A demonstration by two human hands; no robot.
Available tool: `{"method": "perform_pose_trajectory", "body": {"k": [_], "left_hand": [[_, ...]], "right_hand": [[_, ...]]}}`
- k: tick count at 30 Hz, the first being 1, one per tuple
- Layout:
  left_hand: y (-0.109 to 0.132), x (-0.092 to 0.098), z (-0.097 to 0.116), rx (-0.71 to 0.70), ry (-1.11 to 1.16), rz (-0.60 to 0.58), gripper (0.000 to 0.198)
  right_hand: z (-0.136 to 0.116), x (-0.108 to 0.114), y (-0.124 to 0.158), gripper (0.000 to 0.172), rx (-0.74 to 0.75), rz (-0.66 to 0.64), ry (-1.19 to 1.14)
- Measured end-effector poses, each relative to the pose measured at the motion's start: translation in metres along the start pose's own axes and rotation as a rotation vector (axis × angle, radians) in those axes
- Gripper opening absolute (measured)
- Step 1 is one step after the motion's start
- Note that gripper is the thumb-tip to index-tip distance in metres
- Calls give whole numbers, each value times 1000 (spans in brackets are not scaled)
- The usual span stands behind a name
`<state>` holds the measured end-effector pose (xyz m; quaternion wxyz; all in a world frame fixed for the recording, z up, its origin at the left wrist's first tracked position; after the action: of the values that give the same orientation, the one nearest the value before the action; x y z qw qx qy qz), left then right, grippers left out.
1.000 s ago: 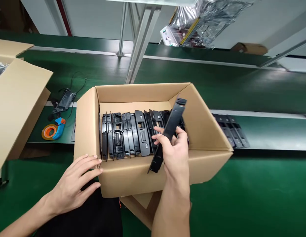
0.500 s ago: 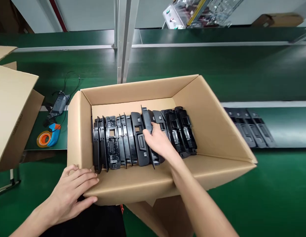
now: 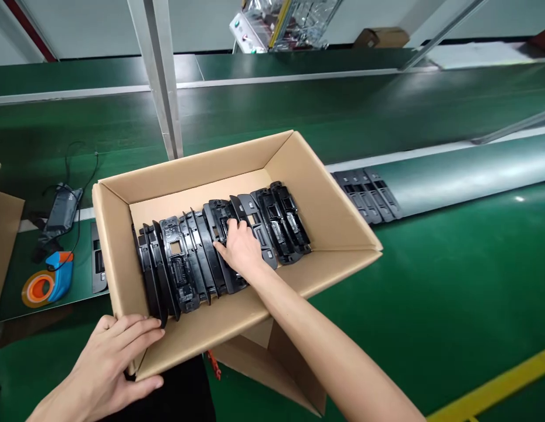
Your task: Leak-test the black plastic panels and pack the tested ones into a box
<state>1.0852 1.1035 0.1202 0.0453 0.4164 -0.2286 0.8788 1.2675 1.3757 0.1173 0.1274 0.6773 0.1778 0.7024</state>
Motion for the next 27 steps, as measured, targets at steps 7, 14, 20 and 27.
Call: {"method": "perform_pose_trajectory", "body": {"k": [7, 14, 20, 27], "left_hand": [[-1, 1, -3, -5, -2, -31, 51], [-1, 2, -3, 10, -14, -53, 52], [2, -4, -4, 49, 23, -77, 53], [-8, 25, -12, 187, 364, -280, 62]], "right_hand": [[41, 39, -33, 50, -107, 201, -13], [92, 48, -87, 58, -392, 29, 139], [84, 51, -87, 63, -370, 46, 115], [44, 88, -5, 50, 175, 577, -109]]}}
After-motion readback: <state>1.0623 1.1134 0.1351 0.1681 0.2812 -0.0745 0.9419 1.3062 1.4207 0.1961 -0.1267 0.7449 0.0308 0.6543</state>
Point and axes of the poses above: each hand's wrist, its own y-axis away from the middle knuckle, its own x-axis out of the back of the hand, z = x × y, the point moved 2 cm from there along -y, towards the middle knuckle, and after that the axes turned 13 degrees about -x, right-handed, at the moved point
